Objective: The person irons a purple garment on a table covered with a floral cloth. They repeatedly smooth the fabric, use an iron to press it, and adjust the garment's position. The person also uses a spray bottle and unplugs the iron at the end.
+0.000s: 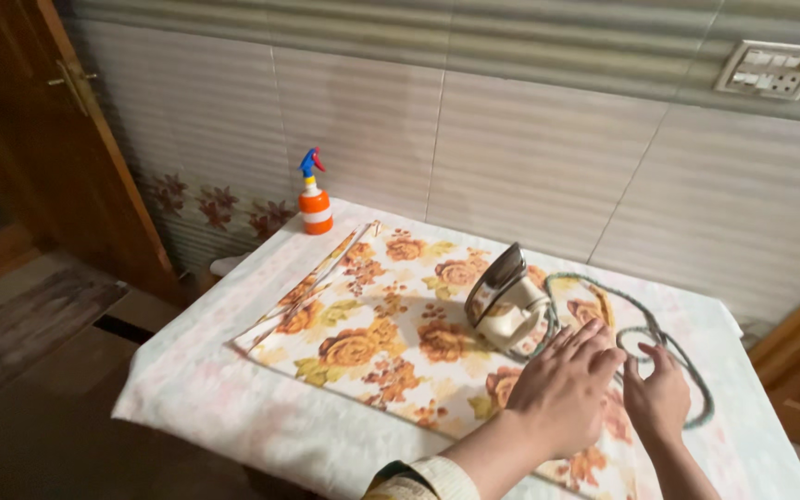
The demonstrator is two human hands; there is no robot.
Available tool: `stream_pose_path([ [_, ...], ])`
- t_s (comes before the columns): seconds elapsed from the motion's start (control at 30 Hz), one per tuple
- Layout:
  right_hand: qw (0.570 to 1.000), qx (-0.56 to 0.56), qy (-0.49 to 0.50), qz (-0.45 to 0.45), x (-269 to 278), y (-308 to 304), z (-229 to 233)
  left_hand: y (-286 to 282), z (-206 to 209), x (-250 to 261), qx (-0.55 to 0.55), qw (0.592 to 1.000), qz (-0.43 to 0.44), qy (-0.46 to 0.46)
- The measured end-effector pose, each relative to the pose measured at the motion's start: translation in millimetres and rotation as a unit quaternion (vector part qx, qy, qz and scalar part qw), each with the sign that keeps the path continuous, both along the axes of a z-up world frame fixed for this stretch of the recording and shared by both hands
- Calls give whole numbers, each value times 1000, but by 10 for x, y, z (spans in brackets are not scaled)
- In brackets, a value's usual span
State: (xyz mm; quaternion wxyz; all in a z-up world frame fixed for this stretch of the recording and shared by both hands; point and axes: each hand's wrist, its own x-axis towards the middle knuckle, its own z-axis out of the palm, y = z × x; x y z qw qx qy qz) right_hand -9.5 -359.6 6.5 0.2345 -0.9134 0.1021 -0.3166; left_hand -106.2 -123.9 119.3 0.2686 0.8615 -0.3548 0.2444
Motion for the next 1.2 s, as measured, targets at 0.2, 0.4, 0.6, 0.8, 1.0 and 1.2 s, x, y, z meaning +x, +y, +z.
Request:
stream_pose_path([
  [0.2, 984, -101, -129, 66, -1150, 748, 309, 399, -282, -608, 14, 998, 56, -19],
  [0.4, 967, -175, -120, 141, -1768, 1405, 359, 713, -325, -884, 90, 985, 148, -18],
  [0.6, 953, -199, -96, 207, -1985, 1773, 431, 1034, -337, -1094, 78, 976, 202, -19],
  [0.8, 934, -220, -114, 257, -2117, 1964, 600, 1281, -264, -1422, 59, 965, 254, -12],
  [1.0, 918, -231, -117, 301, -2345, 2079, 709, 1433, -184, -1934, 65, 943, 324, -33],
  [1.2, 900, -195, -128, 368, -2668, 2265, 688, 1620, -161, -2477, 62, 927, 370, -8],
])
